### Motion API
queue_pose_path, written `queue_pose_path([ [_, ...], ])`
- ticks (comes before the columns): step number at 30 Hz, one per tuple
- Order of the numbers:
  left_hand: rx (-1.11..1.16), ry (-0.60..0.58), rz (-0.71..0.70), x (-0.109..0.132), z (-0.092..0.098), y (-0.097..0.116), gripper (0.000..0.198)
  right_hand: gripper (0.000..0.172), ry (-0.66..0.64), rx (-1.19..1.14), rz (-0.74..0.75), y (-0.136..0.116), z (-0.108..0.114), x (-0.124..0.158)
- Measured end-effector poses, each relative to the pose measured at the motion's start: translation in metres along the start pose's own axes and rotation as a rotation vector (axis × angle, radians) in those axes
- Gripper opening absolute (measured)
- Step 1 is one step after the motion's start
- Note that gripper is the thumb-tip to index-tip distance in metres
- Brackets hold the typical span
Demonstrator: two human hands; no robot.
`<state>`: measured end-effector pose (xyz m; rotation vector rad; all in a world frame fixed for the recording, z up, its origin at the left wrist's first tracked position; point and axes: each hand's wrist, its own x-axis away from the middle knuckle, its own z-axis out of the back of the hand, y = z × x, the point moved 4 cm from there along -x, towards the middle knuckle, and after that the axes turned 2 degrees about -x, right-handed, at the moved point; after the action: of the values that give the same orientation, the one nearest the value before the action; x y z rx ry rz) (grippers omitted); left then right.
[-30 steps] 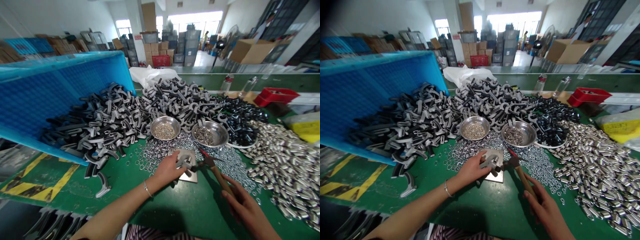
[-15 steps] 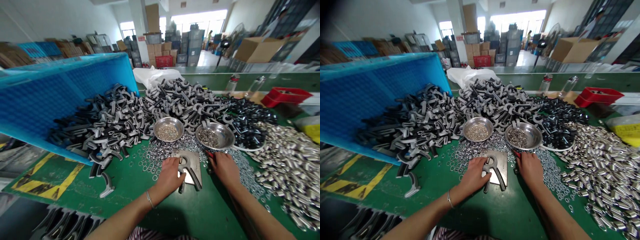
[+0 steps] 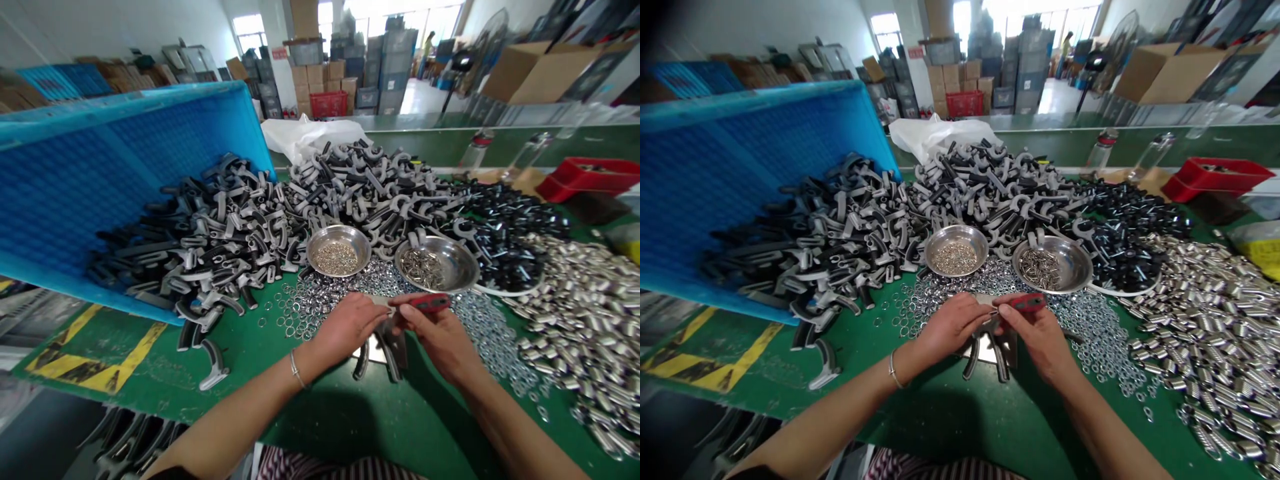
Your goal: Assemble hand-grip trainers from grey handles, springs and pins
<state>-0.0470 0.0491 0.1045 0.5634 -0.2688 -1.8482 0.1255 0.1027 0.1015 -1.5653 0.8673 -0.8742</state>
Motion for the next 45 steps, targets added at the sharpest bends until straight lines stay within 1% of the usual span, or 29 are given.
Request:
queue_pose_path([
  [2,0.002,0.011,0.119,0.009,-0.007,-0.014,0.032,0.028,0.08,-0.03,0.028,0.011,0.003,-0.007],
  [4,-0.01,0.068,0.266,0.024,-0.014,-0.025,0.03,0.029,0.16,0.015,0.056,0.021,0.008,-0.01],
  [6,-0.01,0.119,0.355,0.039,-0.023,-0.025,0.028,0.03,0.174,0.137,0.047,0.032,0.009,-0.01],
  [7,-0.001,0.122,0.372,0.045,-0.029,-0.022,0.035,0.031,0.164,0.207,0.036,0.037,0.007,-0.01],
  [9,0.014,0.094,0.386,0.052,-0.04,-0.014,0.056,0.032,0.137,0.323,0.024,0.048,0.001,-0.01],
  [10,0.021,0.073,0.394,0.053,-0.045,-0.01,0.059,0.032,0.124,0.365,0.025,0.051,-0.003,-0.011],
  [12,0.035,0.038,0.408,0.051,-0.051,-0.008,0.052,0.032,0.109,0.427,0.034,0.056,-0.009,-0.013],
  [14,0.047,0.02,0.412,0.048,-0.052,-0.01,0.046,0.032,0.103,0.468,0.044,0.058,-0.012,-0.016],
  [18,0.059,0.021,0.416,0.046,-0.05,-0.015,0.045,0.033,0.092,0.556,0.069,0.057,-0.011,-0.018],
  [20,0.062,0.026,0.414,0.047,-0.051,-0.016,0.046,0.032,0.102,0.661,0.113,0.056,-0.011,-0.015],
  [22,0.062,0.029,0.407,0.048,-0.052,-0.016,0.047,0.034,0.09,0.834,0.176,0.054,-0.015,-0.011],
  [24,0.06,0.027,0.398,0.048,-0.053,-0.015,0.045,0.037,0.017,1.023,0.234,0.05,-0.026,-0.009],
  [26,0.053,0.029,0.398,0.049,-0.053,-0.014,0.041,0.034,-0.095,1.139,0.284,0.043,-0.039,-0.015],
  [27,0.045,0.03,0.404,0.048,-0.053,-0.014,0.04,0.032,-0.143,1.138,0.298,0.038,-0.044,-0.021],
  [28,0.038,0.03,0.41,0.048,-0.053,-0.014,0.041,0.029,-0.17,1.077,0.293,0.033,-0.046,-0.029],
  [29,0.032,0.028,0.416,0.048,-0.053,-0.014,0.043,0.03,-0.167,0.977,0.269,0.027,-0.046,-0.039],
  [30,0.03,0.027,0.418,0.047,-0.052,-0.014,0.044,0.033,-0.143,0.861,0.232,0.023,-0.042,-0.049],
  [32,0.035,0.015,0.409,0.046,-0.052,-0.014,0.046,0.044,-0.078,0.657,0.157,0.017,-0.03,-0.067],
  [33,0.04,0.01,0.402,0.046,-0.051,-0.014,0.046,0.05,-0.055,0.602,0.136,0.017,-0.023,-0.072],
  [34,0.045,0.006,0.397,0.046,-0.051,-0.015,0.046,0.053,-0.037,0.564,0.125,0.019,-0.016,-0.073],
  [35,0.049,0.004,0.394,0.046,-0.051,-0.015,0.045,0.051,-0.034,0.519,0.109,0.023,-0.01,-0.071],
  [38,0.063,0.002,0.395,0.046,-0.051,-0.016,0.044,0.033,-0.04,0.294,0.007,0.044,0.002,-0.05],
  [40,0.074,-0.006,0.398,0.046,-0.051,-0.016,0.043,0.03,-0.031,0.201,-0.034,0.057,0.005,-0.034],
  [42,0.08,-0.018,0.402,0.045,-0.051,-0.016,0.043,0.03,0.0,0.207,-0.012,0.066,0.006,-0.023],
  [45,0.083,-0.028,0.413,0.045,-0.05,-0.016,0.042,0.029,0.047,0.292,0.045,0.068,0.006,-0.017],
])
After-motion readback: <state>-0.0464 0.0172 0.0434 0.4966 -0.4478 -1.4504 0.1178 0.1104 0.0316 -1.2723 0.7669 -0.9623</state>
